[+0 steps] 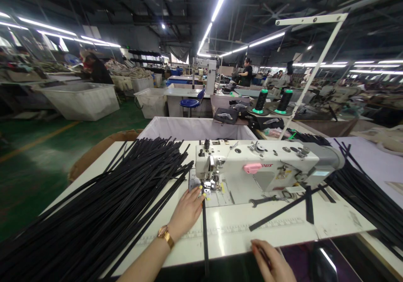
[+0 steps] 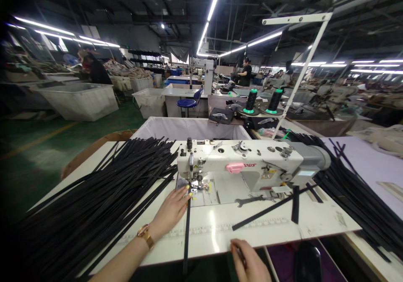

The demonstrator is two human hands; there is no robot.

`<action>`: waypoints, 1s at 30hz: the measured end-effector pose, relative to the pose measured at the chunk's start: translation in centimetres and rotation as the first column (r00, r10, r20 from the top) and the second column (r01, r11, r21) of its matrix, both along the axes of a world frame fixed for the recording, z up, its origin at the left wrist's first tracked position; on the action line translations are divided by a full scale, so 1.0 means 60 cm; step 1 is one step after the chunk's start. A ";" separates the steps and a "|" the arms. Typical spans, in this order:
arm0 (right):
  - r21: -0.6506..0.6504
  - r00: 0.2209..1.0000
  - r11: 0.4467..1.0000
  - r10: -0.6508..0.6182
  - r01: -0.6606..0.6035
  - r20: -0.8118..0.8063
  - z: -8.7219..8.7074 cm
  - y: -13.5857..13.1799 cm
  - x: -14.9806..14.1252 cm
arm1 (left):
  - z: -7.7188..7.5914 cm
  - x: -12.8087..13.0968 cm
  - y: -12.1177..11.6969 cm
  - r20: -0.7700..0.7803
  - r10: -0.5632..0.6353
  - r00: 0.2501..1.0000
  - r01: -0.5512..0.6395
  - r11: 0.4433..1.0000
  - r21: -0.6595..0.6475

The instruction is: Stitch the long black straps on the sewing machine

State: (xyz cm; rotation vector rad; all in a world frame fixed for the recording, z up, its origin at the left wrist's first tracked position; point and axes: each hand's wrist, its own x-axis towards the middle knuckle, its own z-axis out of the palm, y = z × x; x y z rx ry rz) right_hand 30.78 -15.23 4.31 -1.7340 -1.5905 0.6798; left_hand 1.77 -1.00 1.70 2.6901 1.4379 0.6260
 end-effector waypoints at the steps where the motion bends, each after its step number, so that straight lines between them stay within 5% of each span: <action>1: 0.069 0.981 0.997 -0.031 0.018 0.191 0.001 0.012 0.022 | 0.001 0.000 0.000 0.005 -0.002 1.000 0.002 1.000 0.002; 3: 0.102 0.852 0.995 -0.069 0.019 0.520 0.008 0.030 0.057 | 0.001 0.000 0.000 0.014 -0.005 1.000 0.005 1.000 0.005; 6: 0.068 0.605 0.998 -0.054 0.001 0.795 0.013 0.047 0.083 | 0.002 0.001 0.001 0.022 -0.003 1.000 0.003 1.000 0.009; 10: 0.066 0.366 0.993 -0.026 -0.097 0.930 -0.001 0.064 0.097 | 0.000 0.000 0.001 0.011 -0.001 1.000 0.001 1.000 0.009; 15: 0.085 0.168 0.955 -0.037 -0.284 0.985 -0.007 0.086 0.121 | 0.000 0.000 0.000 0.012 0.000 1.000 0.000 1.000 0.004; 22: -0.041 0.088 0.888 0.091 -0.459 0.992 0.020 0.135 0.153 | -0.002 0.000 0.001 0.021 -0.004 1.000 0.004 1.000 0.004; 30: -0.057 0.162 0.886 0.146 -0.460 0.976 0.019 0.154 0.143 | -0.005 0.000 0.004 0.029 -0.011 1.000 0.010 0.999 0.045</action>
